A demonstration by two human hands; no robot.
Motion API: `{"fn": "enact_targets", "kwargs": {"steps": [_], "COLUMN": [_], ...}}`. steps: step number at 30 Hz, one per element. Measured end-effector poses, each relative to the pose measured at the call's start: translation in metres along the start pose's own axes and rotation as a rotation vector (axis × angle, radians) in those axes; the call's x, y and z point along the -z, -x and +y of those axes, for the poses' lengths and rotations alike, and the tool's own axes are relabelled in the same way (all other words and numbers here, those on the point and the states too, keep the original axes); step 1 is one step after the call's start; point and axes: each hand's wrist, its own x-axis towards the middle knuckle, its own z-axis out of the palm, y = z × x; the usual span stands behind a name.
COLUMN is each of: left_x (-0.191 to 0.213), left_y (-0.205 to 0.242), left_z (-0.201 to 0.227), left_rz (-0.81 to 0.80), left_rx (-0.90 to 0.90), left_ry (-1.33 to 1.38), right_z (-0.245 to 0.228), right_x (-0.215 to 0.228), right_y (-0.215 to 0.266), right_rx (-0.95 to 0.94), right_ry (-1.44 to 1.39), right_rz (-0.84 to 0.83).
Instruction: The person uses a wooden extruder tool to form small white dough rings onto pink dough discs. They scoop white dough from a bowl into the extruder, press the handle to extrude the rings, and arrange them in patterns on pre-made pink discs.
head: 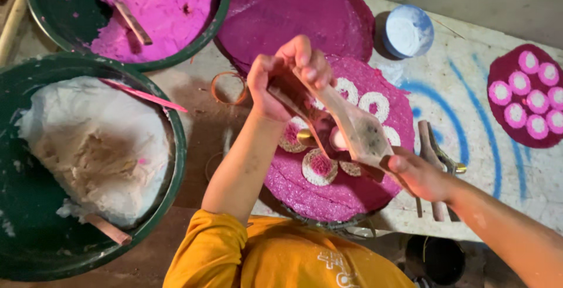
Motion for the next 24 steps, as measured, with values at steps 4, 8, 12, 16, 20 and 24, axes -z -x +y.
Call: {"fn": "enact_targets", "kwargs": {"steps": [4, 8, 12, 16, 20, 24], "left_x": [0.018, 0.046, 0.06, 0.056, 0.025, 0.0], "left_y": [-0.001, 0.01, 0.016, 0.007, -0.018, -0.043], "left_z": [0.007, 0.016, 0.011, 0.016, 0.047, 0.053], "left_rz": [0.148, 0.113, 0.135, 0.081, -0.079, -0.002], "left_rx": [-0.038, -0.055, -0.082, -0.093, -0.035, -0.004], "left_ry": [0.146, 0.19, 0.191, 0.201, -0.031, -0.112], "right_z": [-0.039, -0.044, -0.046, -0.043, -0.045, -0.061], "right_x": [-0.006, -0.032, -0.032, -0.02, -0.01, 0.042], "right_y": [-0.025, -0.053, -0.052, -0.062, -0.071, -0.047], "right_rx": [-0.05, -0.08, -0.128, -0.21, 0.31, -0.243], "right_ry": [0.044, 0.027, -0.104, 0.164, 0.238, 0.02], "right_rz": [-0.016, 0.052, 0.013, 0.085, 0.017, -0.043]}}
